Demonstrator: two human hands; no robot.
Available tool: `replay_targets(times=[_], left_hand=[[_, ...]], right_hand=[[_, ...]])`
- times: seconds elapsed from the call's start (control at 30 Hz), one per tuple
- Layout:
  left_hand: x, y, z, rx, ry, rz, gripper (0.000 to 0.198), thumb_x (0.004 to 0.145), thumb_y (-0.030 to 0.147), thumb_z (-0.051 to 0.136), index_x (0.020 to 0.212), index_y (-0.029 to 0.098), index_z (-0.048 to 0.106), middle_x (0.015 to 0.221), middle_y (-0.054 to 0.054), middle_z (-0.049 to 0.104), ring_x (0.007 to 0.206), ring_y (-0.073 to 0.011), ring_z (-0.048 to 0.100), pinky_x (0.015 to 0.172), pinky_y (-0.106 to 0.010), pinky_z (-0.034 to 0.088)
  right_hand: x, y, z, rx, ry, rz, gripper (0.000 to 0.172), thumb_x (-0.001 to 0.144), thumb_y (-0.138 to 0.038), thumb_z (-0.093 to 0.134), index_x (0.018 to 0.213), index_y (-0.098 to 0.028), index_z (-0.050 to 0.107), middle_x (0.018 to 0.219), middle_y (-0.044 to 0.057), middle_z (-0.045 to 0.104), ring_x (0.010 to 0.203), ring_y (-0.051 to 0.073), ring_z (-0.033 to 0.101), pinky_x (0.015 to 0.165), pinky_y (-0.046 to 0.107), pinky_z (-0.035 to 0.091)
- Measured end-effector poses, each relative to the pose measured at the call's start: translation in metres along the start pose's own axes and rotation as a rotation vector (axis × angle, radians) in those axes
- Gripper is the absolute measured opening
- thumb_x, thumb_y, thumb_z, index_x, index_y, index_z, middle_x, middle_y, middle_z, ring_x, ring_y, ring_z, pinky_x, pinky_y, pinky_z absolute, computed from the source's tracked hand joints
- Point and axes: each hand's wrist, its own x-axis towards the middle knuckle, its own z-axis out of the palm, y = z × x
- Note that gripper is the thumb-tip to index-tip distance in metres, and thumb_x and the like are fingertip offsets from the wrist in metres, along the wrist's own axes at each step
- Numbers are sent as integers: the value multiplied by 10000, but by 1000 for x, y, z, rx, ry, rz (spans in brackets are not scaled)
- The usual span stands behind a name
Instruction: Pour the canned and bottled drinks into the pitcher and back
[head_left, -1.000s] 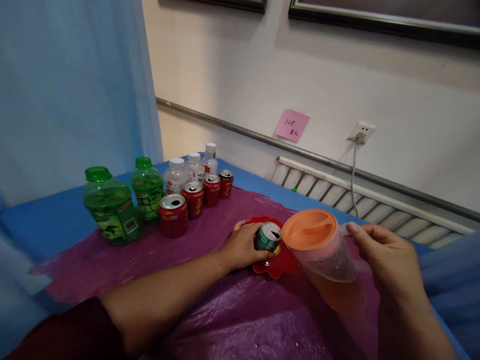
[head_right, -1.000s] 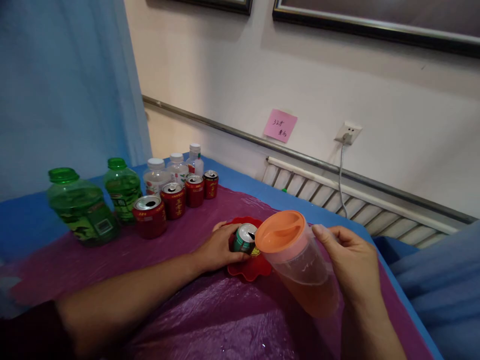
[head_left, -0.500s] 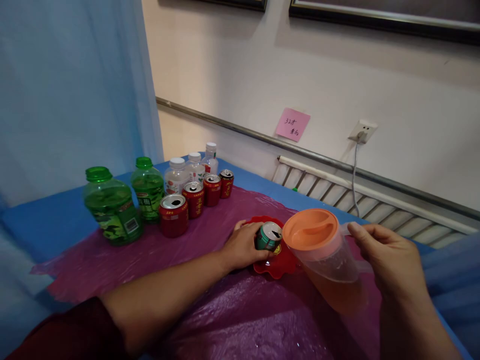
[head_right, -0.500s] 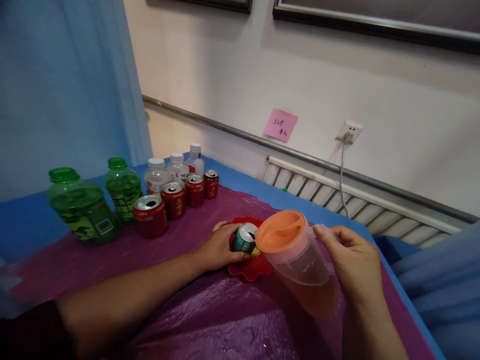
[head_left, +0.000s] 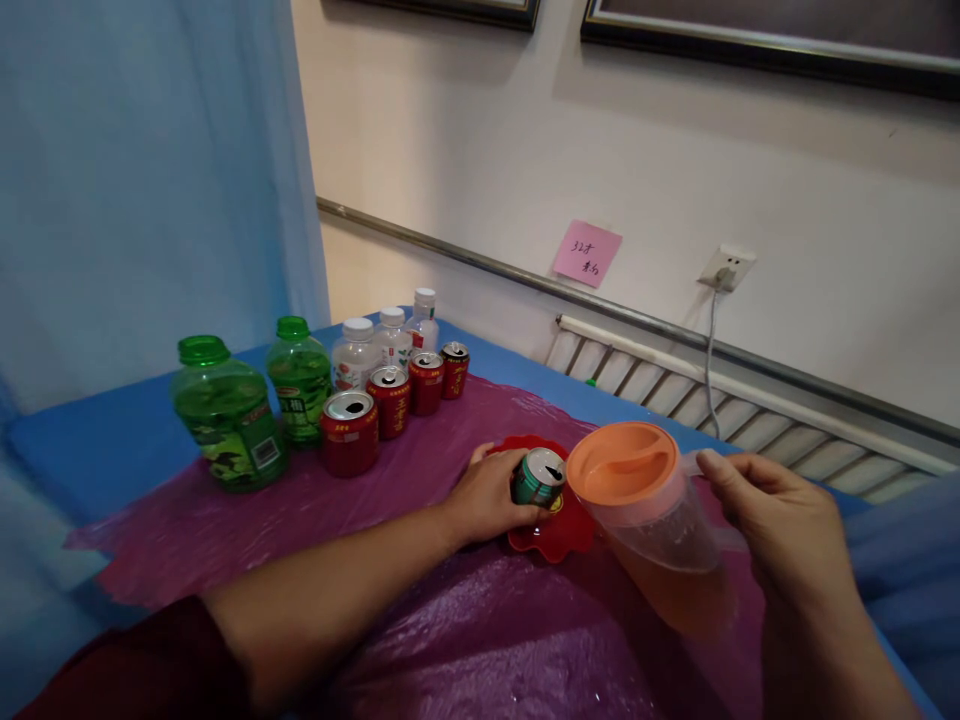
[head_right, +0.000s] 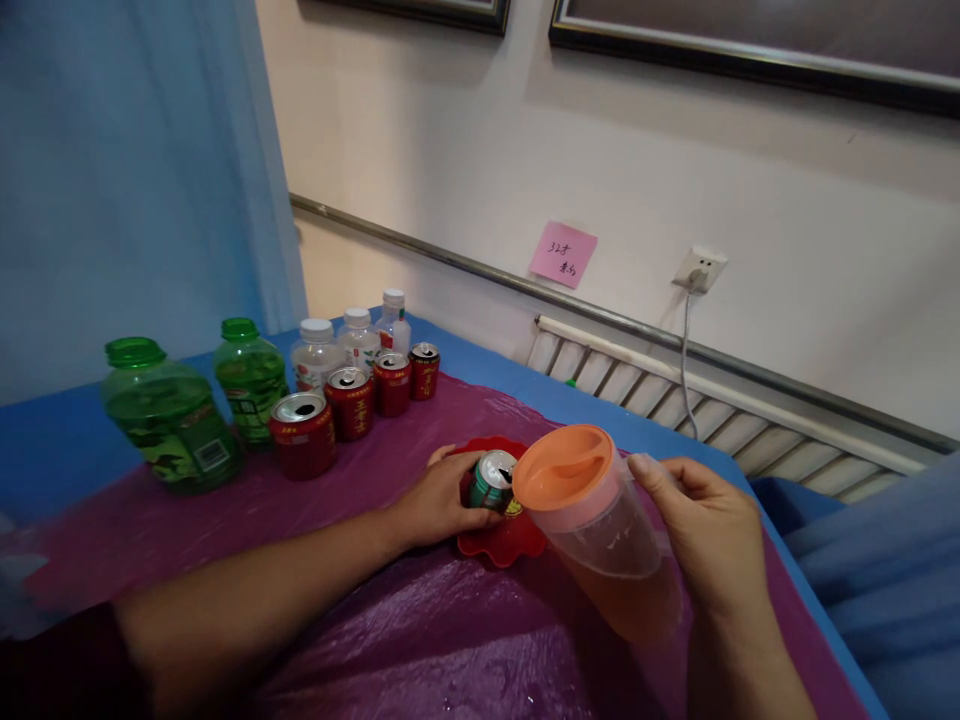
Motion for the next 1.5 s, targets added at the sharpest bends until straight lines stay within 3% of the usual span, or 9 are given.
replay_targets(times=[1.3,1.5], left_hand=[[-3,3,-1,-15,1,-20,687,669,442,846,1286,263,604,1282,-41,704,1232,-321,604,1204,-530,214],[-2,1,0,-28,-5,-4,668,680,457,838,1280,271,609,1278,-41,706,1211,-319,610,1193,-534,223]], right_hand=[[-4,-4,-1,-13,15,-16,436,613,-590,842,645,-185,684,558,-28,508,534,115,428,461,225,368],[-5,-7,-2,-48,21,-33,430,632,-599,825,644,-192,687,533,-35,474,510,107,392,435,232,325]])
